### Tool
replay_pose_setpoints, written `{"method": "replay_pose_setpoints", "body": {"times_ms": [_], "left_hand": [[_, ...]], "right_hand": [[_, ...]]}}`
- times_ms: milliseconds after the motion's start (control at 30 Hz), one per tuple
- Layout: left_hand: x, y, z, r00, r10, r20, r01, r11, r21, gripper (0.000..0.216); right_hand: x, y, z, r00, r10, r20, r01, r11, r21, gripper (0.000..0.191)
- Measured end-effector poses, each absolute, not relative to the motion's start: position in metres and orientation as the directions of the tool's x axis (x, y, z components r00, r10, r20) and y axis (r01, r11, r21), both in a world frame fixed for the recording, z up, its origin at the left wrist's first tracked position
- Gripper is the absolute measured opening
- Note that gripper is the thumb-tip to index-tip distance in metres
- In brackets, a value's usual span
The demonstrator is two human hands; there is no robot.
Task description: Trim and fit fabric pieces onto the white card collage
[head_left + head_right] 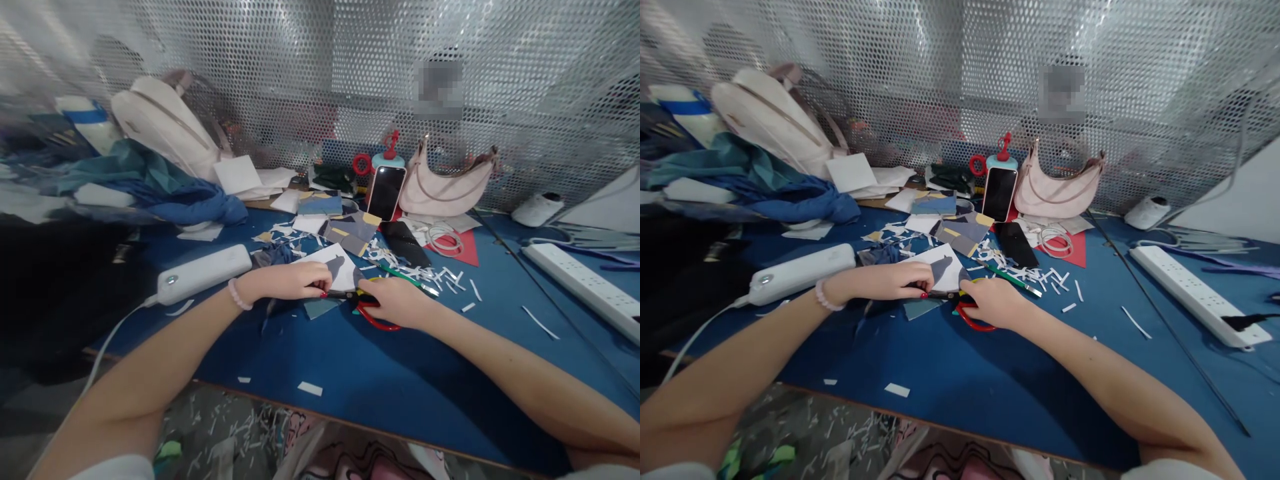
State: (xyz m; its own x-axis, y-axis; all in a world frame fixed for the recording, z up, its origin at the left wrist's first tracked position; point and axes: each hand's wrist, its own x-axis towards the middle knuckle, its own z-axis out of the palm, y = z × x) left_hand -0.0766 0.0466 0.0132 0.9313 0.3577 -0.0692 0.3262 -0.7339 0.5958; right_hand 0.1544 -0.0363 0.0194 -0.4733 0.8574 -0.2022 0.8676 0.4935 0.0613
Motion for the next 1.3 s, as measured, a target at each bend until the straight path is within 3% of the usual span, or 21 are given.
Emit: {"method": "replay_pose_setpoints", "body": {"times_ms": [600, 967, 1300], "left_hand": [[-0.071, 0.045, 0.007, 0.92, 0.386, -0.071, 0.363, -0.768, 0.527, 0.016], [-0.069, 0.045, 0.008, 0.921, 0.376, -0.098, 0.374, -0.789, 0.488, 0.013], [-0.069, 0.048, 0.007, 0.92, 0.371, -0.129, 0.383, -0.778, 0.498, 0.02]], "right_hand": [[0.147, -0.04, 0.017, -0.508, 0.848, -0.153, 0.844, 0.525, 0.108, 0.015], [0.145, -0.025, 0.026, -0.588, 0.769, -0.249, 0.739, 0.636, 0.221, 0.027], [0.146, -0.016, 0.02, -0.606, 0.738, -0.297, 0.706, 0.671, 0.226, 0.027]]}}
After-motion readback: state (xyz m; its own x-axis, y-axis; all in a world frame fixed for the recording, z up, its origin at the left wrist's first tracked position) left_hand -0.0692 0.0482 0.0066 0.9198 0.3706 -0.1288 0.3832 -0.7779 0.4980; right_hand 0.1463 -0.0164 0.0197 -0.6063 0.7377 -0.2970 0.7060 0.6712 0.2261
